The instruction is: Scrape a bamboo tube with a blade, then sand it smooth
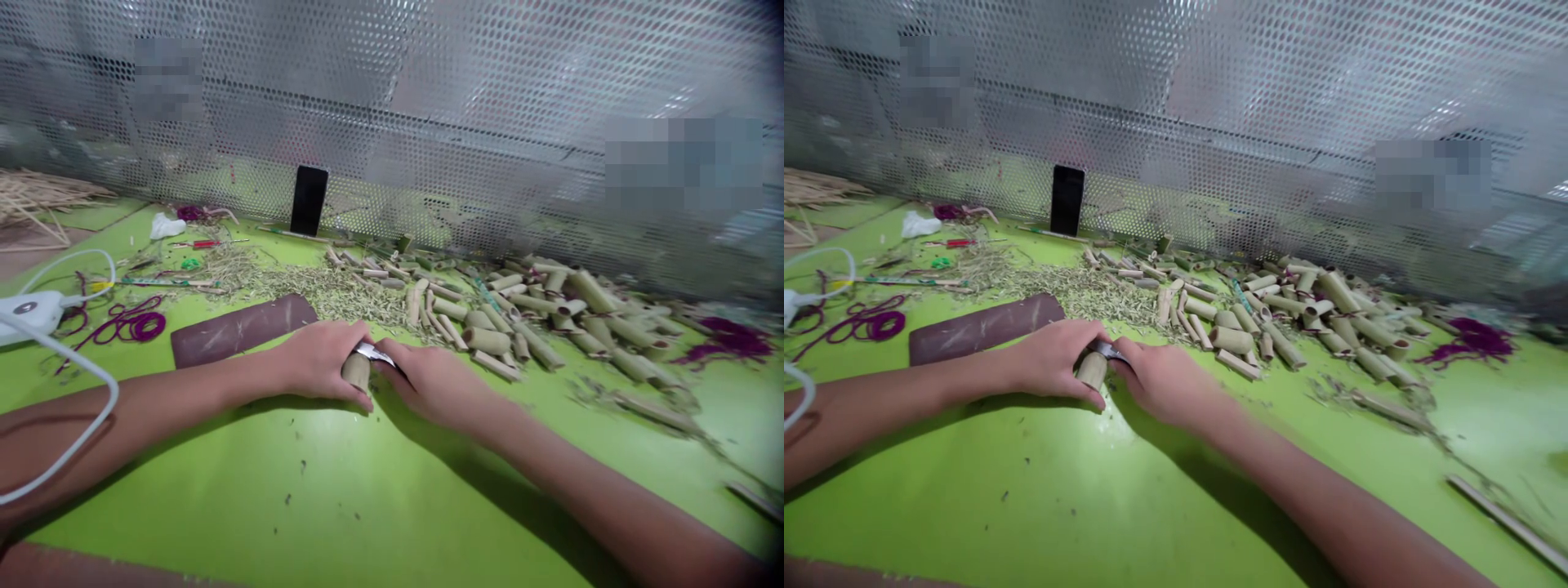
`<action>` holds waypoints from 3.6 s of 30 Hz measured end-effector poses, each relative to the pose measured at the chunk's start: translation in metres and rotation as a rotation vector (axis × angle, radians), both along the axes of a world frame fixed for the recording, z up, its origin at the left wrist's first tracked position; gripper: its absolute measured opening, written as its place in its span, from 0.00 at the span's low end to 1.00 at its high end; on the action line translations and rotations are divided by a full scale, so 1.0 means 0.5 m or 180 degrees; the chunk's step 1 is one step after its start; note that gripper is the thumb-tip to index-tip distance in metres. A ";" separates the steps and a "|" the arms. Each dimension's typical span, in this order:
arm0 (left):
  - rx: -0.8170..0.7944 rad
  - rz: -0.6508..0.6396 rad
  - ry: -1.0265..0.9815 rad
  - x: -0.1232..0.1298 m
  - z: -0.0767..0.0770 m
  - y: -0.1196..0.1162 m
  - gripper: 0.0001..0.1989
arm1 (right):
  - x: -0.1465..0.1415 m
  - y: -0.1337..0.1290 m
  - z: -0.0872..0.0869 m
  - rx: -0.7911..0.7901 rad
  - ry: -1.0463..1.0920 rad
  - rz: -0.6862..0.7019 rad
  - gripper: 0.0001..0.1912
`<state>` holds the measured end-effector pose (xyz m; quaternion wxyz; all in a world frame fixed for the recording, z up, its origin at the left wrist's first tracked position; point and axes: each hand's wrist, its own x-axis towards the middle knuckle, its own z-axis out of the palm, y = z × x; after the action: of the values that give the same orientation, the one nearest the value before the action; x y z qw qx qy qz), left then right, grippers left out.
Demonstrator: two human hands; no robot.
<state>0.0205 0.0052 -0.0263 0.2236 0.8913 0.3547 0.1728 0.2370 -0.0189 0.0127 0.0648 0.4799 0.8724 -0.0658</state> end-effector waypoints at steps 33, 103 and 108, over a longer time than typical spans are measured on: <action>-0.0226 -0.0089 -0.0480 -0.003 -0.005 -0.009 0.45 | 0.006 0.000 -0.011 0.0289 0.0090 0.0205 0.15; -0.0056 -0.0116 -0.0276 -0.021 -0.004 -0.013 0.38 | 0.004 -0.003 -0.007 -0.0047 0.0230 0.0140 0.15; -0.0035 -0.0225 -0.0276 -0.028 -0.002 -0.015 0.35 | 0.012 -0.017 -0.008 -0.0173 0.0191 0.0113 0.15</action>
<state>0.0066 -0.0021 -0.0274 0.2496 0.8937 0.3139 0.2012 0.2431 -0.0272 0.0088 0.0528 0.4602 0.8803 -0.1027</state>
